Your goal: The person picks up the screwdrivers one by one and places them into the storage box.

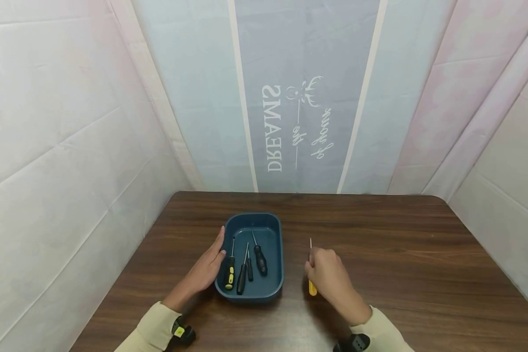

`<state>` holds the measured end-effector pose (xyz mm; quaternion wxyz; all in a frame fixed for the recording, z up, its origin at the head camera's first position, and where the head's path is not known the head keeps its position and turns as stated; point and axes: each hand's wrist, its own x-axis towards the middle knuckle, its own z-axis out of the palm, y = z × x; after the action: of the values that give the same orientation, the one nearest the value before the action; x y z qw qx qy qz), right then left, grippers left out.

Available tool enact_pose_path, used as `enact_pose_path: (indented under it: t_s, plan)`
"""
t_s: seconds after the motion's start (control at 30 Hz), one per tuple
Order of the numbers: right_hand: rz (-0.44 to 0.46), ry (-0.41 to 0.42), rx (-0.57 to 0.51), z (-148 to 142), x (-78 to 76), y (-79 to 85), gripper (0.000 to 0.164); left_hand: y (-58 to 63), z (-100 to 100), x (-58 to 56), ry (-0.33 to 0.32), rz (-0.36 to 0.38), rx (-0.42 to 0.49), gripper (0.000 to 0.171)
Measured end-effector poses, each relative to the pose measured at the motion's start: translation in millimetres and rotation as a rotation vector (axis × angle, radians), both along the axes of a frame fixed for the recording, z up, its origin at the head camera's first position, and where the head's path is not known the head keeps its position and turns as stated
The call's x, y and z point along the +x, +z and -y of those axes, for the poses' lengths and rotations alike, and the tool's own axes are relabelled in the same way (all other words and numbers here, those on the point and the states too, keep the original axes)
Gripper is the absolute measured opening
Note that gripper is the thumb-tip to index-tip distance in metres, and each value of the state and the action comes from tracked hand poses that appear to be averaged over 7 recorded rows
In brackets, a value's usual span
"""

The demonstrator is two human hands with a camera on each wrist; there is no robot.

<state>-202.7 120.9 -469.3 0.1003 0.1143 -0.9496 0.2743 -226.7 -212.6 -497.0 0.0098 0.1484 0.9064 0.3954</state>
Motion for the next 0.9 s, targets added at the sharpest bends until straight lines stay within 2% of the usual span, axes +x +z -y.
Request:
enact_pose_path:
  t_s: [0.4, 0.9]
  plan:
    - [0.014, 0.023, -0.024, 5.8, -0.9, 8.7, 0.030, -2.3, 0.5, -0.1, 0.010, 0.001, -0.012, 0.060]
    - [0.029, 0.039, -0.051, 15.4, -9.8, 29.0, 0.030, 5.4, 1.4, -7.2, -0.003, 0.019, 0.002, 0.060]
